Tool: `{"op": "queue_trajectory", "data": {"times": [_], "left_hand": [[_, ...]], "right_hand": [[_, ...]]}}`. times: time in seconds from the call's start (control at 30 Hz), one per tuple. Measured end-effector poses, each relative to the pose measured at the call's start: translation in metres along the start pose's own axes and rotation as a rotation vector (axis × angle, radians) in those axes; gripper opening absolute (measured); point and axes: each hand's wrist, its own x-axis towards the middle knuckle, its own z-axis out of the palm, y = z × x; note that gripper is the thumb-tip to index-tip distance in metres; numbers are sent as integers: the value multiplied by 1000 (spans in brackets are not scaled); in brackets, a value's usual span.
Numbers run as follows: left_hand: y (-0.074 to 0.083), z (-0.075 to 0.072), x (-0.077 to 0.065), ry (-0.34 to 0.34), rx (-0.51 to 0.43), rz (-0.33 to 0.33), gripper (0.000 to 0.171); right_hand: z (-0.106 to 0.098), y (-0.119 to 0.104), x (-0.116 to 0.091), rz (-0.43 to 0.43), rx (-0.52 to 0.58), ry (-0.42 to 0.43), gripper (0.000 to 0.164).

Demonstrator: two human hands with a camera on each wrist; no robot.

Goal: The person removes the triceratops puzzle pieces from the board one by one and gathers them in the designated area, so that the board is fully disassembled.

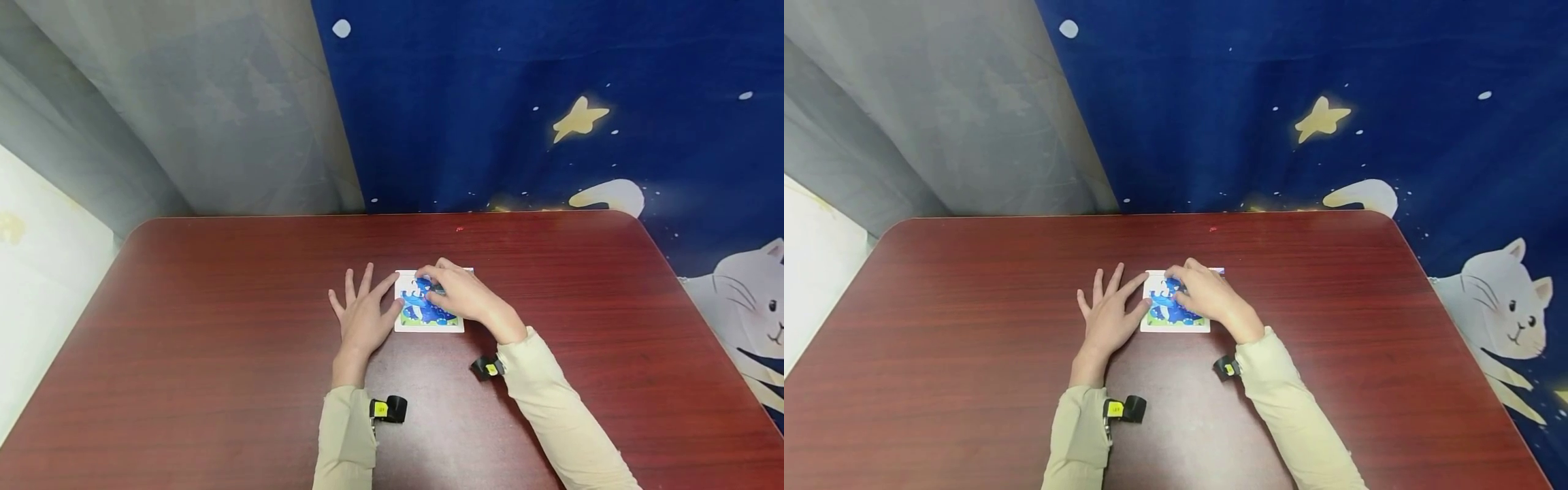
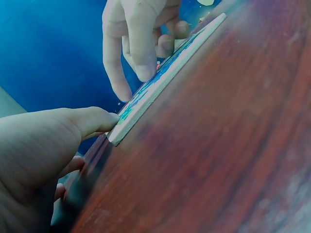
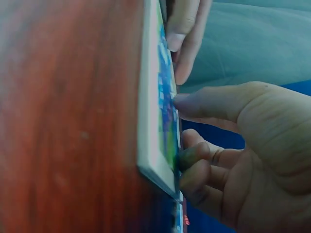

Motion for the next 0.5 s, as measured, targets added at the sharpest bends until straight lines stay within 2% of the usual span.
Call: {"op": "queue_trajectory", "data": {"times": [0.27,0.5], "left_hand": [[-1,2,-1,-1,-11,-3,49],[-1,2,0,1,-9,4,49]], "right_hand": [[5,4,1,-42,28,-44,37],[5,8,3,-57,84,-43,31]]}}
